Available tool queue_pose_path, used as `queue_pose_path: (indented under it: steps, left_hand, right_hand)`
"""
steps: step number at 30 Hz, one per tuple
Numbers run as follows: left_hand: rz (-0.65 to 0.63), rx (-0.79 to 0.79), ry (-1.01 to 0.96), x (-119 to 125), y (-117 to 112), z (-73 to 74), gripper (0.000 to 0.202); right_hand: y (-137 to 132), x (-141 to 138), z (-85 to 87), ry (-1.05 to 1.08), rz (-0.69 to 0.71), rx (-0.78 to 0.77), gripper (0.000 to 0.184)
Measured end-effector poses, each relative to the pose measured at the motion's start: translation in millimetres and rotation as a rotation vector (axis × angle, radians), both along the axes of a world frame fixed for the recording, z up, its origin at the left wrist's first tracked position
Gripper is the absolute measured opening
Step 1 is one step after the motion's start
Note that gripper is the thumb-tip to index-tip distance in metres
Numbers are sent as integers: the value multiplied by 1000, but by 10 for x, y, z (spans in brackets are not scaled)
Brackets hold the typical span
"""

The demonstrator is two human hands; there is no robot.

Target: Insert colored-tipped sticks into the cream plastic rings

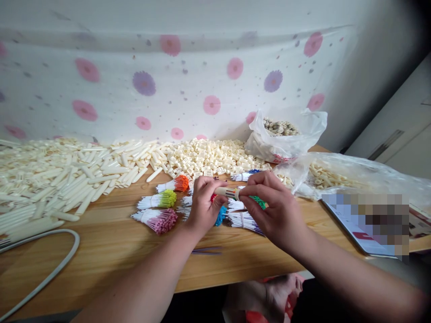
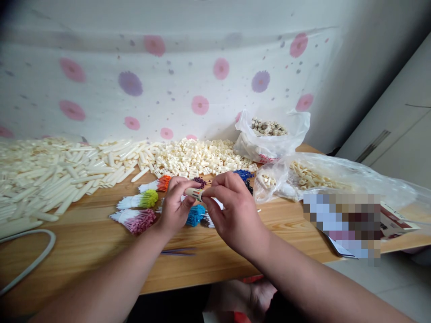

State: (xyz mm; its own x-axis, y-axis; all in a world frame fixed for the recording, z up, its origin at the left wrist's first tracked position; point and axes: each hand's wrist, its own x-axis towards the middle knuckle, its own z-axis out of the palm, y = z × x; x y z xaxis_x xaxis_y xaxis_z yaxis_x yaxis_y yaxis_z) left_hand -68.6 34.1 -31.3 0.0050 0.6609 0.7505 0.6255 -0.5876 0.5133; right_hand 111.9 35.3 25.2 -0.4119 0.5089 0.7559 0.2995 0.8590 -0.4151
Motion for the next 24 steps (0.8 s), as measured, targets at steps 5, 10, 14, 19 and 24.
queue_pose_path:
  steps: [5,10,14,19,24]
  left_hand:
    - [46,11,-2,-25,22,-10,54]
    - [-79,-47,-91,-23,70,-26,46]
    - [-161,-180,-255,-22,136,-123,44]
    - [-256,-338,-424,-16,153,-200,53]
    - [-315,-376,-465,27,130,-148,51]
  right_hand:
    - [-32,14,35,5,80,-167,15]
    - [204,329,181,81,-33,-195,12]
    - [536,887,143,-9,-279,-360,18]
    - [805,1601,-113,-504,-541,-417,15]
    - [979,1943,-227,-467,-732,-304,25]
